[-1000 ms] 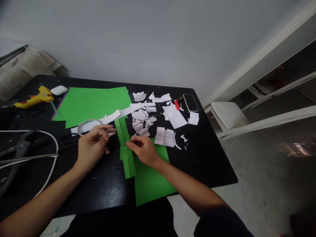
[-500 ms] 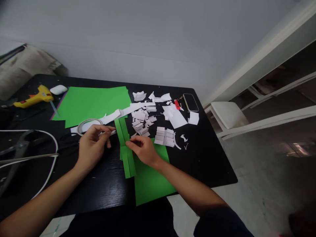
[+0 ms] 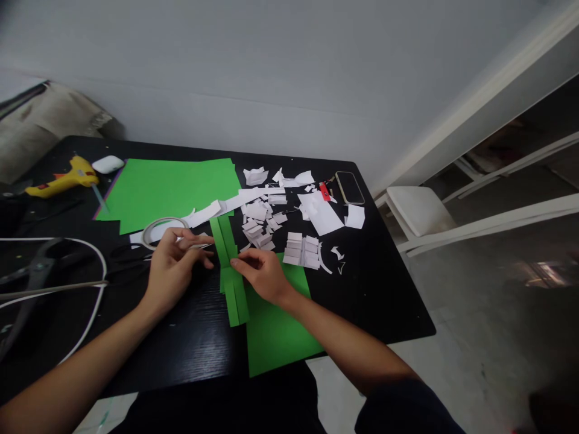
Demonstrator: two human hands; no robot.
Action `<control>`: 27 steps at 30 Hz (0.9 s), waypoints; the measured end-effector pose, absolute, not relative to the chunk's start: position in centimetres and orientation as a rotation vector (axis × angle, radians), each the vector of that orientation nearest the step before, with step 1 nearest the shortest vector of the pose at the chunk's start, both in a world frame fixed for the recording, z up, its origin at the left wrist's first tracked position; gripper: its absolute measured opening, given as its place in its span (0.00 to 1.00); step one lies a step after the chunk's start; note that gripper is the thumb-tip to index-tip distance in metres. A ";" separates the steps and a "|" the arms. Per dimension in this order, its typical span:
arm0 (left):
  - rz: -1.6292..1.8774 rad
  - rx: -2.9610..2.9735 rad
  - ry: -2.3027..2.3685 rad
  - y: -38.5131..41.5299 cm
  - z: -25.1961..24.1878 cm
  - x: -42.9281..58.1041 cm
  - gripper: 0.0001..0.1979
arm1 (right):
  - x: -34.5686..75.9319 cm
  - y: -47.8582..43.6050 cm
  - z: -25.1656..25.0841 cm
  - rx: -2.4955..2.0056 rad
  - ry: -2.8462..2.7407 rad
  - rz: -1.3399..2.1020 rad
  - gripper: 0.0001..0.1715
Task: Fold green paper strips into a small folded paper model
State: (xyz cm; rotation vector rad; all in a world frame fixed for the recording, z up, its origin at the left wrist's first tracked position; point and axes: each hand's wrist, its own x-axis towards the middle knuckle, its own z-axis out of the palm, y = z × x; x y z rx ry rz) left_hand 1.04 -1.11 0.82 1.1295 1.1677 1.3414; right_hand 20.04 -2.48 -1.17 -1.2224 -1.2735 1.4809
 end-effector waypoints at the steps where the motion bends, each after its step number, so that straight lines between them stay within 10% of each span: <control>1: 1.323 1.146 1.176 -1.1 0.9 1.0 0.13 | 20.0 -2.5 -1.2 -1.223 -1.275 1.482 0.17; 27: 0.925 1.474 1.196 -1.3 0.0 0.7 0.14 | 20.0 -2.5 -0.7 -1.153 -1.220 1.511 0.17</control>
